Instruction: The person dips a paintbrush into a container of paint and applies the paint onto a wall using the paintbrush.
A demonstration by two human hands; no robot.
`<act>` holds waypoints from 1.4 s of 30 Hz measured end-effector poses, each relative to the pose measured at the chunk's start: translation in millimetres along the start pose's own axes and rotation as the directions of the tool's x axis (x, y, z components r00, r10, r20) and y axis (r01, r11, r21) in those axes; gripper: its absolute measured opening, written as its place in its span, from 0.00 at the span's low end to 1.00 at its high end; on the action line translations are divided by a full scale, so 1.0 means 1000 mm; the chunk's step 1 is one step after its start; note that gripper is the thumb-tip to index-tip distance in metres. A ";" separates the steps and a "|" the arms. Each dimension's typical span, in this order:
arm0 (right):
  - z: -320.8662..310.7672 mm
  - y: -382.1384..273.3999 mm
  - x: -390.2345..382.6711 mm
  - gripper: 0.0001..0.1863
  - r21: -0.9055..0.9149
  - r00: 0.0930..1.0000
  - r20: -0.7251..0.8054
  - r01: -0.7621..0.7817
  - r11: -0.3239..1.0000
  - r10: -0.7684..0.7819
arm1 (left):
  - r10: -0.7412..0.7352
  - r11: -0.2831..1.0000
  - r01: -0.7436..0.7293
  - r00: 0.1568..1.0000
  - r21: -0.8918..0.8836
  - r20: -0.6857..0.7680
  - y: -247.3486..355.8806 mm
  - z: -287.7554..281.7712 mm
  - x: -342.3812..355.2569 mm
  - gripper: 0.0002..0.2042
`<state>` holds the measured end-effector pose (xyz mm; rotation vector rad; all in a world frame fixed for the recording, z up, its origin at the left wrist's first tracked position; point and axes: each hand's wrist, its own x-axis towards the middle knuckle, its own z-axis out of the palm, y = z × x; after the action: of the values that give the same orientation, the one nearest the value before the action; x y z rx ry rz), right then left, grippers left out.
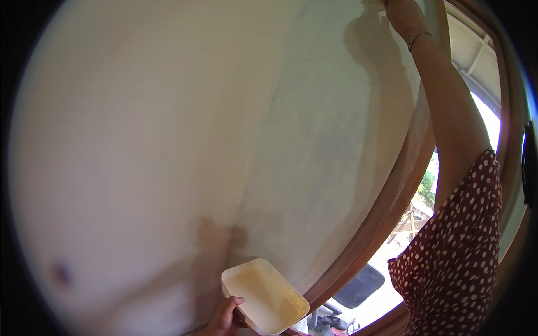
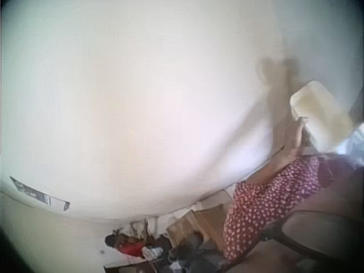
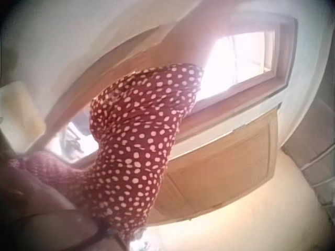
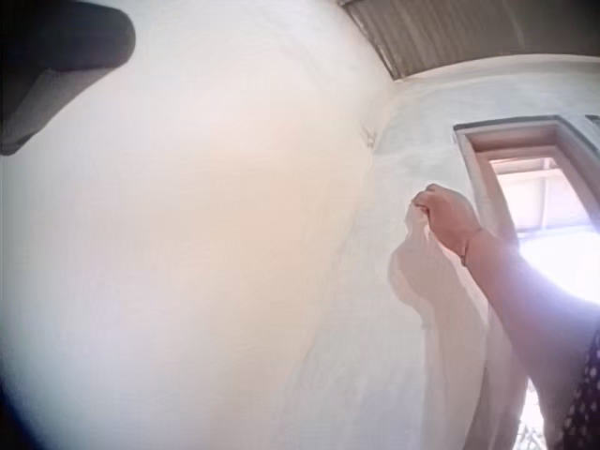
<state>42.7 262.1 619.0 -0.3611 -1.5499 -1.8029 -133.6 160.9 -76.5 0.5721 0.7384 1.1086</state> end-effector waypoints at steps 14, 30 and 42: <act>-0.124 -0.159 -0.111 0.06 0.138 0.823 0.531 0.148 0.979 -0.200 | -0.019 0.998 0.025 0.996 -0.063 0.086 0.020 0.019 -0.014 0.22; -0.013 0.027 0.034 0.10 0.077 0.999 0.008 0.050 0.996 -0.050 | -0.062 0.991 0.085 0.976 -0.105 0.208 0.052 0.046 -0.051 0.31; -0.139 -0.163 -0.085 0.02 0.358 0.793 0.565 0.013 0.934 -0.228 | -0.018 0.996 0.035 0.977 -0.077 0.211 0.053 0.049 -0.052 0.32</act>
<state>25.7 162.5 412.3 -0.7308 -2.3362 -1.5398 -140.1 128.5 5.5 0.5986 0.5146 1.0301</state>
